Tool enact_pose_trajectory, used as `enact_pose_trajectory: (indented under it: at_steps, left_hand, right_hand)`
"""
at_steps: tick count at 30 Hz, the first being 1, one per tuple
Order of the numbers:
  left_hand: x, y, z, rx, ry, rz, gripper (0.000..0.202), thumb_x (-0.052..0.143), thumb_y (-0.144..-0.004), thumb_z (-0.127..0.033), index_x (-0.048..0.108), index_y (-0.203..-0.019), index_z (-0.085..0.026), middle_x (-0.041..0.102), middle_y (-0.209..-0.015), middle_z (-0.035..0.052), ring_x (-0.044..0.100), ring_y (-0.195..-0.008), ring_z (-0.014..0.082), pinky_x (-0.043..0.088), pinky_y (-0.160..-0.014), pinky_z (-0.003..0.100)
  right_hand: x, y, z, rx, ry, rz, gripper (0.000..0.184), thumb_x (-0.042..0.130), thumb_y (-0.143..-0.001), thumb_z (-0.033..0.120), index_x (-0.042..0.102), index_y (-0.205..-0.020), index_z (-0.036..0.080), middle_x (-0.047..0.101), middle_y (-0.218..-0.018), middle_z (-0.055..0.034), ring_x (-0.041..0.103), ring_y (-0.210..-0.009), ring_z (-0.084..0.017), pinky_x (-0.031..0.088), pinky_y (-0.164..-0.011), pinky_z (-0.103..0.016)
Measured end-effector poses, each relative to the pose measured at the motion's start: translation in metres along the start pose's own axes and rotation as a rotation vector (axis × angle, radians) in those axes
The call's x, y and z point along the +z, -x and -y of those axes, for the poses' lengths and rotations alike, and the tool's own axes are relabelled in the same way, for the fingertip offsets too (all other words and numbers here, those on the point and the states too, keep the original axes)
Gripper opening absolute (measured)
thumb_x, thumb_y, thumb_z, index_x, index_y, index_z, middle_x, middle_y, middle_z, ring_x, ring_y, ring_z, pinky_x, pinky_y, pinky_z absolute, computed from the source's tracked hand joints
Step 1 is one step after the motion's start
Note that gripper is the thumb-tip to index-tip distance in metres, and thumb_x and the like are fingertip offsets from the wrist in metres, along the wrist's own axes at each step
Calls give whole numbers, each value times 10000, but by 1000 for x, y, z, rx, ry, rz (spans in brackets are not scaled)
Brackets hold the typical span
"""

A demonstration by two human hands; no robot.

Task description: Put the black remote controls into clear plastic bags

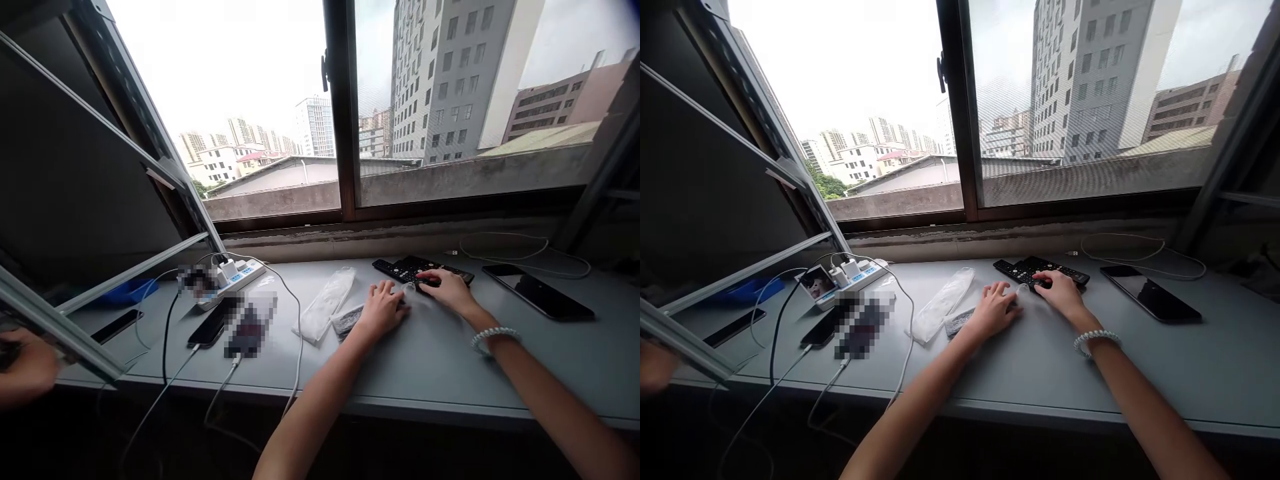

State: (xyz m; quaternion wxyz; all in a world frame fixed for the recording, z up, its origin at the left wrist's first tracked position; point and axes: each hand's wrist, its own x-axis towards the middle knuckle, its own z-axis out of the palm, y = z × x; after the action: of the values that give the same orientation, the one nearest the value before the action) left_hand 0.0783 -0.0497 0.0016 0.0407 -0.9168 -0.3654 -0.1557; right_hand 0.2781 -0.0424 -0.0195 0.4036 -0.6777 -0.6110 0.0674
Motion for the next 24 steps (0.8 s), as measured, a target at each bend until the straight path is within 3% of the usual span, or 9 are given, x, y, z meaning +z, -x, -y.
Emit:
enact_pose_trajectory:
  at_steps: [7, 10, 14, 20, 24]
  left_hand:
    - [-10, -1, 20, -92, 127, -105, 353, 448, -850, -504, 583, -1030, -232, 536, -1122, 60, 452, -1111, 223, 320, -976, 403]
    - [-17, -1, 17, -146, 159, -207, 269, 445, -865, -334, 534, -1098, -232, 559, -1085, 39, 483, -1070, 195, 327, -968, 371]
    - [-22, -1, 14, -185, 183, -316, 251, 469, -783, -146, 546, -1010, -217, 570, -1030, 27, 519, -993, 177, 372, -917, 333]
    - [-20, 0, 22, -291, 276, -337, 374, 365, -647, 77, 553, -790, -214, 552, -927, 5, 543, -850, 136, 458, -756, 256]
    - [-20, 1, 28, -313, 356, -400, 405, 289, -602, 120, 526, -688, -197, 521, -895, 14, 536, -791, 116, 468, -703, 227]
  right_hand:
    - [1, 1, 5, 26, 0, 31, 320, 656, -654, 275, 682, -963, 197, 677, -991, -67, 618, -912, -235, 476, -816, -357]
    - [1, 1, 7, 33, 5, 41, 337, 659, -642, 249, 675, -975, 200, 677, -993, -63, 613, -931, -232, 474, -820, -348]
    - [-1, 2, 13, 48, -7, 41, 300, 644, -676, 311, 679, -950, 193, 675, -991, -76, 614, -934, -237, 482, -794, -343]
    - [-3, 3, 17, 65, -5, 45, 283, 623, -710, 297, 674, -965, 185, 673, -976, -81, 611, -934, -228, 475, -807, -343]
    - [0, 2, 15, 59, -5, 38, 295, 648, -689, 307, 671, -962, 196, 677, -960, -77, 619, -920, -226, 480, -793, -335]
